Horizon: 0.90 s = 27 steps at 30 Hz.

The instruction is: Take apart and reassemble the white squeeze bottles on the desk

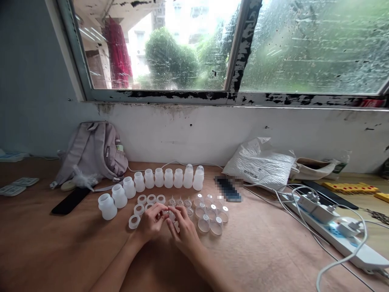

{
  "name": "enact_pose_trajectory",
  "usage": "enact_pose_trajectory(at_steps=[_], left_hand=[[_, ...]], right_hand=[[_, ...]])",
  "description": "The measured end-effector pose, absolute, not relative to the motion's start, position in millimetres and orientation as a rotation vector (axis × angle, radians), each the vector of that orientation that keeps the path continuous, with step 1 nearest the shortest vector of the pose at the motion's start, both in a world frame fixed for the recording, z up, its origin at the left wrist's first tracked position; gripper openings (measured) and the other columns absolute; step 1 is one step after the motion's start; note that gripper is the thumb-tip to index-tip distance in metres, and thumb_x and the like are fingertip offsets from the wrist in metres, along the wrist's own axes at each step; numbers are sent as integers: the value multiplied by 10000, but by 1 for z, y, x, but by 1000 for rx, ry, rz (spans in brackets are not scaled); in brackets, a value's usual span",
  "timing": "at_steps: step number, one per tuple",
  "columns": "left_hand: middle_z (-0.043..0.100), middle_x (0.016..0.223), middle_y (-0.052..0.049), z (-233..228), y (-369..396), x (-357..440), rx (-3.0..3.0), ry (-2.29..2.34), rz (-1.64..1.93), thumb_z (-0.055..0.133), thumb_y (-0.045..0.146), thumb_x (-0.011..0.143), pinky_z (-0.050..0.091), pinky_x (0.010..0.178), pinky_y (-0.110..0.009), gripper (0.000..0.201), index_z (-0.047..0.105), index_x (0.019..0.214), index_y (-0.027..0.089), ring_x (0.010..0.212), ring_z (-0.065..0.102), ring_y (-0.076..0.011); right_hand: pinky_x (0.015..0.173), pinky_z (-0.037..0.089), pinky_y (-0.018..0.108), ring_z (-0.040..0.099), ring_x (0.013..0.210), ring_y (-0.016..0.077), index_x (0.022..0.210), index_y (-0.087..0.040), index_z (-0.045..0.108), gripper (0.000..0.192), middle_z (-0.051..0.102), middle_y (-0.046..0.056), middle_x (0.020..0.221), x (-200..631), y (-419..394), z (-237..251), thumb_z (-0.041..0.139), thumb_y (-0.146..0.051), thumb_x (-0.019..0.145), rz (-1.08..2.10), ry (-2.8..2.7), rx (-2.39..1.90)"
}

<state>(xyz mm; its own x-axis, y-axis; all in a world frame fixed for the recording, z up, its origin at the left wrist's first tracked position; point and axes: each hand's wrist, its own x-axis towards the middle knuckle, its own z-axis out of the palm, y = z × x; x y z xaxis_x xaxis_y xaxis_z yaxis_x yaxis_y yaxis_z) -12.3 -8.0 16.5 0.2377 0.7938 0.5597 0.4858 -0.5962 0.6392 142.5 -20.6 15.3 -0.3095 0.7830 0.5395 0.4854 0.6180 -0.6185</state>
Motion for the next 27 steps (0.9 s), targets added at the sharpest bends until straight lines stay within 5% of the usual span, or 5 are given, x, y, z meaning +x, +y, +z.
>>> enact_pose_trajectory(at_steps=[5,13,21,27], left_hand=[[609,845,-33,20,-13,-7,2064,1157,1351,497,156,764,442,610,-232,134,592,853,187,709,558,-132],[633,781,-39,21,-14,0,1738,1134,1329,533,228,756,445,609,-235,116,622,797,166,718,578,-151],[548,643,8,22,-14,7,1145,873,1405,597,318,715,387,475,-194,187,579,788,147,514,482,-73],[607,811,-48,24,-11,-6,1318,1093,1466,586,352,714,452,601,-244,263,582,882,149,693,564,-138]], right_hand=[[673,526,291,548,920,187,1234,-240,360,436,484,99,1136,150,-21,6,460,-244,810,560,-1950,-928],[741,485,340,538,898,198,1152,-211,411,386,543,94,1046,157,-20,11,503,-193,778,530,-1958,-891],[723,494,317,553,860,183,1152,-232,432,391,548,74,1051,167,-22,31,527,-206,773,584,-1908,-838],[691,507,302,571,819,169,1145,-228,420,377,556,66,981,182,-14,36,531,-280,788,616,-1467,-935]])
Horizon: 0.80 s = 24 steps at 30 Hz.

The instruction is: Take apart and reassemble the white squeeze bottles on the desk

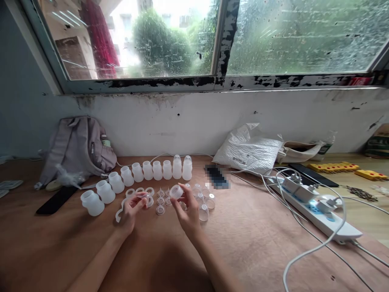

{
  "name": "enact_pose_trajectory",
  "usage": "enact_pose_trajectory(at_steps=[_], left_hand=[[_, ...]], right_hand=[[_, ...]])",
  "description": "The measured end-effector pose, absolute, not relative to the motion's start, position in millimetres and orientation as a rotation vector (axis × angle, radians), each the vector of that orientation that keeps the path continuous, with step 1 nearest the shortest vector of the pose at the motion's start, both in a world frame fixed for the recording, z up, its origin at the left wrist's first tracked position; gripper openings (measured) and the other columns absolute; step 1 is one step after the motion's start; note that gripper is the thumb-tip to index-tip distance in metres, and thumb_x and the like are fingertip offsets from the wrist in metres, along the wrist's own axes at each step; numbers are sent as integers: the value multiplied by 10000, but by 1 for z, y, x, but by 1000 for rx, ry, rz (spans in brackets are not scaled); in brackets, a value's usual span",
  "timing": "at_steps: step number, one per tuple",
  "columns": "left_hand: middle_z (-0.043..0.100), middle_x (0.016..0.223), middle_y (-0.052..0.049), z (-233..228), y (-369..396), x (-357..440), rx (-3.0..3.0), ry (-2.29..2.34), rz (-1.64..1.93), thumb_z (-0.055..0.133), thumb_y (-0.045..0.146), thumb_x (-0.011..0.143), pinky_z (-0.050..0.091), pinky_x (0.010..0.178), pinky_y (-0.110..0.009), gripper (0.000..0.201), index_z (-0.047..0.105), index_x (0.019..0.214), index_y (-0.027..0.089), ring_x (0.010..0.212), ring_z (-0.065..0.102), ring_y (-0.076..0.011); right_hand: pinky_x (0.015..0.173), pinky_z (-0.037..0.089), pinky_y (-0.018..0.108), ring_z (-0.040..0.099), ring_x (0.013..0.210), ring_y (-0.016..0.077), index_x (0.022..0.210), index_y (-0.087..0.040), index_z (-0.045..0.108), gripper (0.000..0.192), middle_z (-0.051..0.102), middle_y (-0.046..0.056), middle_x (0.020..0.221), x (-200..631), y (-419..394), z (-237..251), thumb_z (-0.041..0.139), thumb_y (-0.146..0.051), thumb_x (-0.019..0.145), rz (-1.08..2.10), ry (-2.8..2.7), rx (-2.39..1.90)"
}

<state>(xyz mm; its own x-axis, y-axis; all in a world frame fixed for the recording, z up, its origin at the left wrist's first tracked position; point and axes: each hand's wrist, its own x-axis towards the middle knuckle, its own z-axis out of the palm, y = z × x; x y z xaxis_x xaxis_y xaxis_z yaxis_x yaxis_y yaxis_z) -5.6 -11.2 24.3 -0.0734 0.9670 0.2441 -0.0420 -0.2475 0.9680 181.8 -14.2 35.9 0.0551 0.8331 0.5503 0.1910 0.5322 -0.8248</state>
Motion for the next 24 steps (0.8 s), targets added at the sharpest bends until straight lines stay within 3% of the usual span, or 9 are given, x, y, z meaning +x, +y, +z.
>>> enact_pose_trajectory(at_steps=[4,10,15,24], left_hand=[[616,910,-50,22,-13,10,1970,1262,1268,597,278,708,411,818,-354,197,606,885,191,880,540,-192],[635,946,-31,4,-8,35,2421,1416,1018,592,213,704,204,964,-502,395,507,1090,225,939,517,-216],[628,992,-21,-2,-4,34,2491,1446,949,578,245,727,149,974,-510,370,496,1087,240,961,511,-209],[630,974,-43,-5,-1,35,2531,1438,947,558,251,743,176,966,-493,346,503,1084,234,956,518,-208]], right_hand=[[660,509,295,564,814,167,1138,-219,437,393,546,76,997,187,-10,36,557,-282,769,483,-1374,-966],[585,521,275,549,682,130,1132,-205,452,387,559,55,907,186,-13,38,554,-286,767,411,-1436,-993],[568,523,271,539,661,125,1123,-212,453,377,560,51,887,185,-15,39,552,-289,768,399,-1458,-978],[561,522,270,546,653,126,1114,-215,457,362,563,53,887,186,-15,41,547,-283,770,397,-1473,-980]])
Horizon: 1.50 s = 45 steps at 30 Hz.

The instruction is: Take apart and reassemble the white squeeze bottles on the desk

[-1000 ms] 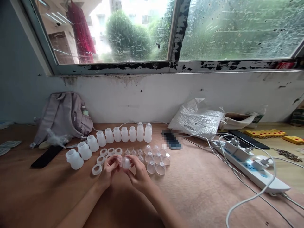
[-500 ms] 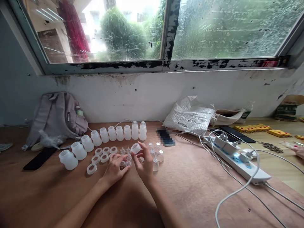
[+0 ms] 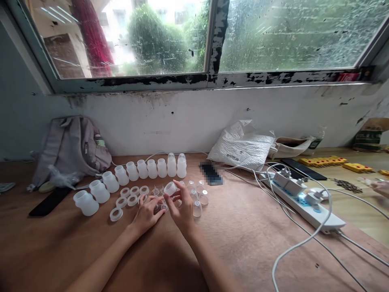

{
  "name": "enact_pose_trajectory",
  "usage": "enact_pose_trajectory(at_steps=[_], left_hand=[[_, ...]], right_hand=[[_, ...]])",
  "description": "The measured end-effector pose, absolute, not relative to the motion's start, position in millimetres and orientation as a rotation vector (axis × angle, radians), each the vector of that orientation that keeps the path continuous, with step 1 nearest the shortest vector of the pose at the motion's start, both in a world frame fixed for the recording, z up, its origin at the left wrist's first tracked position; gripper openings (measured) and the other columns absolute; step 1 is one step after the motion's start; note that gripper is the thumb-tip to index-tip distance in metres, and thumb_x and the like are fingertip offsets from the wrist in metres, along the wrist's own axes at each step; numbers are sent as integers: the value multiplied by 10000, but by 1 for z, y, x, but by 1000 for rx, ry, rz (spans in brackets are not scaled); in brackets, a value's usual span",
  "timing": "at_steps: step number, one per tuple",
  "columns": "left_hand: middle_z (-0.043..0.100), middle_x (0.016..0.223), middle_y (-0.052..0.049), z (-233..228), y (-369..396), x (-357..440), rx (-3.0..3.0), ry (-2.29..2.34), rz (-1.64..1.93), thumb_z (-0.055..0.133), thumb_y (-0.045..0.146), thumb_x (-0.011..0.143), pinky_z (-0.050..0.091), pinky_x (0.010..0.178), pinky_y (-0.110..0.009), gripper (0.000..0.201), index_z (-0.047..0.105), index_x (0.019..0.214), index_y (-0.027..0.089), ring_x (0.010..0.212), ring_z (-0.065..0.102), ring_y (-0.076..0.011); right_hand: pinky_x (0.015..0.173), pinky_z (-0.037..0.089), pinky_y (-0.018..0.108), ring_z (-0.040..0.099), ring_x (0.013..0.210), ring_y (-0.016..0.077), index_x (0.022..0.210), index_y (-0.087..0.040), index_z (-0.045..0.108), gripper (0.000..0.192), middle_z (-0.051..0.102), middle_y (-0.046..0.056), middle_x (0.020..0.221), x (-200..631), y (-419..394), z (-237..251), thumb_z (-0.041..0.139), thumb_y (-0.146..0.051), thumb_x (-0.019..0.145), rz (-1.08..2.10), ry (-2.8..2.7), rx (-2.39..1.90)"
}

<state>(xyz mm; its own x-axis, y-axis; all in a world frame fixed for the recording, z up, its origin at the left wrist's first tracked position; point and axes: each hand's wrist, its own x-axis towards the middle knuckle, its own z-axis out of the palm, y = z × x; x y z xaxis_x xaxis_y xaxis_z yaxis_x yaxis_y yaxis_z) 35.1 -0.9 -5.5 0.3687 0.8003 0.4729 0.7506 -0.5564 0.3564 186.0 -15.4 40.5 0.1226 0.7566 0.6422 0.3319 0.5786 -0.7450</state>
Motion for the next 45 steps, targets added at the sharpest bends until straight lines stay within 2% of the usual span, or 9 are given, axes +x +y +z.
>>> enact_pose_trajectory(at_steps=[7,12,17,22,25,30,36,40,45], left_hand=[[623,985,-33,-5,0,36,2546,1462,919,558,252,748,176,965,-489,333,495,1074,235,975,509,-209],[539,1142,-81,-2,-6,35,2592,1486,1061,537,280,761,195,983,-453,417,434,1161,222,1076,462,-229],[498,1165,-111,7,-24,22,2574,1408,1286,515,293,782,279,958,-421,461,345,1201,204,1100,440,-229],[523,1089,-89,11,-44,-1,2533,1344,1298,485,224,797,353,912,-381,302,442,1096,212,1054,461,-215],[538,1051,-80,9,-53,-18,2537,1363,1231,458,203,805,370,889,-374,184,505,982,204,1031,469,-214],[549,1048,-66,2,-61,-48,2653,1479,1086,473,196,789,356,891,-384,93,542,851,205,1041,458,-220],[542,1068,-64,-4,-50,-73,2665,1742,951,469,260,794,353,874,-404,112,570,817,217,1045,454,-236],[525,1115,-67,-9,-39,-82,2622,1784,892,470,315,796,354,884,-411,194,546,952,227,1080,442,-242],[401,1279,-111,-23,-30,-88,2532,1842,904,464,410,785,307,964,-421,492,358,1211,190,1204,335,-247]], right_hand=[[557,524,270,553,650,128,1109,-210,461,364,565,46,858,186,-16,42,554,-288,765,380,-1478,-991],[570,519,281,553,663,133,1126,-220,440,381,555,47,876,186,-17,42,549,-297,769,409,-1478,-978],[557,508,263,574,645,127,1046,-221,424,339,565,39,879,175,-21,40,564,-327,756,719,-1511,-951],[495,488,228,593,639,134,970,-215,416,271,568,0,749,157,-28,26,519,-376,779,1205,-1526,-887],[481,487,220,595,654,136,989,-219,427,277,576,9,775,148,-33,14,512,-382,782,1370,-1580,-834],[466,488,216,569,579,88,1104,-247,416,363,531,57,1006,141,-36,2,516,-369,777,1336,-1722,-884],[435,476,210,556,578,92,1051,-222,461,321,519,50,939,140,-36,3,494,-395,782,1279,-1740,-973],[448,469,208,558,593,98,1023,-202,481,309,525,53,927,139,-36,3,490,-400,786,1235,-1783,-1025],[497,473,229,561,619,110,1020,-201,490,306,539,56,925,138,-36,2,484,-404,791,1173,-1828,-1043]])
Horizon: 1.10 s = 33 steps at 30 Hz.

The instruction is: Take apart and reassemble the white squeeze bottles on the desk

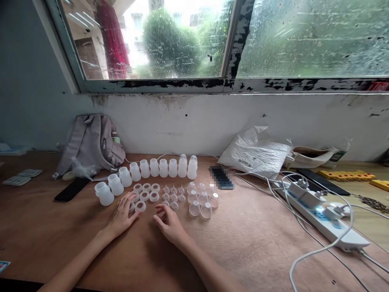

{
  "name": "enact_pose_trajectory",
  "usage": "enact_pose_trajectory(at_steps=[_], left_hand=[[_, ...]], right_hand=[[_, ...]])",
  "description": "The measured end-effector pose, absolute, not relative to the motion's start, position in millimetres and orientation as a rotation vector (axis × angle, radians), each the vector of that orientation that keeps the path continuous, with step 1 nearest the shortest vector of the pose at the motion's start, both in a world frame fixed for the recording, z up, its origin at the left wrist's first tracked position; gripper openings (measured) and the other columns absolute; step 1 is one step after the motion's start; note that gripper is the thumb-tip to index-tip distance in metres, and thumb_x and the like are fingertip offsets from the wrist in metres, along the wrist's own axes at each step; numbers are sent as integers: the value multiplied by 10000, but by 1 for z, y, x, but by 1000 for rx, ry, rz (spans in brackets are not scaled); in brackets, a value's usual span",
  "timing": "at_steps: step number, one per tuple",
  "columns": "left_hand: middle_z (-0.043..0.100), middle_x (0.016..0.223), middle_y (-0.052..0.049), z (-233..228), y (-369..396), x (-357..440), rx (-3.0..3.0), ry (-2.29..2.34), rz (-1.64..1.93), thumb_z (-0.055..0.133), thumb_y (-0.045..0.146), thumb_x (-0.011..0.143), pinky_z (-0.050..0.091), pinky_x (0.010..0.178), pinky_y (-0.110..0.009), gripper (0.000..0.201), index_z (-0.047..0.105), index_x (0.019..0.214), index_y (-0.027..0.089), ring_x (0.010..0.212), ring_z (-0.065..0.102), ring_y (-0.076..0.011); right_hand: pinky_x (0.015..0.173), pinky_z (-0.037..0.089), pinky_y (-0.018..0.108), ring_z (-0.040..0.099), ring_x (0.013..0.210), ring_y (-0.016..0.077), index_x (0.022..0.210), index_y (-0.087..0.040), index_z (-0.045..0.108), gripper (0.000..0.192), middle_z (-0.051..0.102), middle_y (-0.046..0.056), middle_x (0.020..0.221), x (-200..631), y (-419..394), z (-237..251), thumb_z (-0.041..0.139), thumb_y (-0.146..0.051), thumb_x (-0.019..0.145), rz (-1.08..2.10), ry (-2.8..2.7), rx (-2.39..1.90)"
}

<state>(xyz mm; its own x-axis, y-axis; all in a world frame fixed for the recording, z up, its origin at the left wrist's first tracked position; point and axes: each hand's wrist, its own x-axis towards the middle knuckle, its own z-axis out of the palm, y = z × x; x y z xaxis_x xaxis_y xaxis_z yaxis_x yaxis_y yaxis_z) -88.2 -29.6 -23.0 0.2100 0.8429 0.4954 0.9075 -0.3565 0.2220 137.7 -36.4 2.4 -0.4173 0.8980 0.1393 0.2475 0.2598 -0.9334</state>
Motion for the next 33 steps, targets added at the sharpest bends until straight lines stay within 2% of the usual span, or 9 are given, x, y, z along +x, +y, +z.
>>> enact_pose_trajectory(at_steps=[8,11,14,16,19,23,26,29,33], left_hand=[[255,1388,-118,-32,-21,-78,-2358,-1785,-733,386,439,817,216,1014,-472,557,259,1293,179,1286,185,-256],[282,1380,-105,-28,-23,-74,-2342,-1759,-716,372,424,826,186,1017,-497,536,264,1297,192,1286,185,-254],[305,1371,-96,-25,-26,-73,-2326,-1736,-716,370,406,830,187,1015,-499,516,279,1295,203,1280,205,-251],[314,1366,-97,-24,-26,-73,-2316,-1728,-721,370,397,831,195,1013,-497,501,298,1287,201,1275,220,-250],[327,1359,-100,-26,-25,-74,-2301,-1710,-733,377,394,829,202,1011,-497,492,322,1275,192,1271,230,-251],[337,1352,-108,-27,-25,-74,-2286,-1691,-764,385,388,827,225,1001,-494,485,339,1265,185,1268,237,-256],[339,1350,-112,-25,-26,-74,-2287,-1695,-787,393,374,828,245,987,-500,465,354,1252,188,1266,241,-263],[343,1344,-111,-22,-25,-75,-2302,-1645,-865,414,347,823,248,984,-504,432,376,1228,200,1263,246,-268],[384,1297,-111,-11,-26,-66,-2282,-1540,-1141,452,298,810,292,978,-456,368,405,1162,204,1242,290,-249]], right_hand=[[525,472,251,557,600,121,997,-190,502,256,567,48,842,138,-40,-2,459,-362,812,1015,-1852,-1027],[569,481,263,563,659,135,977,-185,514,207,560,64,872,144,-27,9,423,-302,834,737,-1907,-966],[746,465,321,553,846,178,963,-170,538,214,569,93,925,153,11,37,367,-224,847,287,-1967,-964],[856,411,370,502,986,208,1041,-159,526,271,568,113,1015,161,46,60,345,-195,842,2,-2000,-1044],[981,238,475,308,1202,288,1209,-126,430,402,417,138,1280,174,98,82,391,-211,818,-365,-2002,-1338],[1010,82,528,133,1278,332,1209,-123,437,442,285,118,1379,188,136,82,458,-256,787,-574,-2118,-1535],[1017,104,511,195,1261,325,1143,-109,482,384,375,132,1324,192,137,72,472,-243,783,-584,-2159,-1518],[1002,211,463,400,1136,291,1060,-110,515,302,564,139,1094,195,122,70,486,-224,781,-507,-2178,-1427],[866,395,401,523,939,248,1082,-141,482,297,599,116,974,202,85,78,477,-232,800,-370,-2117,-1260]])
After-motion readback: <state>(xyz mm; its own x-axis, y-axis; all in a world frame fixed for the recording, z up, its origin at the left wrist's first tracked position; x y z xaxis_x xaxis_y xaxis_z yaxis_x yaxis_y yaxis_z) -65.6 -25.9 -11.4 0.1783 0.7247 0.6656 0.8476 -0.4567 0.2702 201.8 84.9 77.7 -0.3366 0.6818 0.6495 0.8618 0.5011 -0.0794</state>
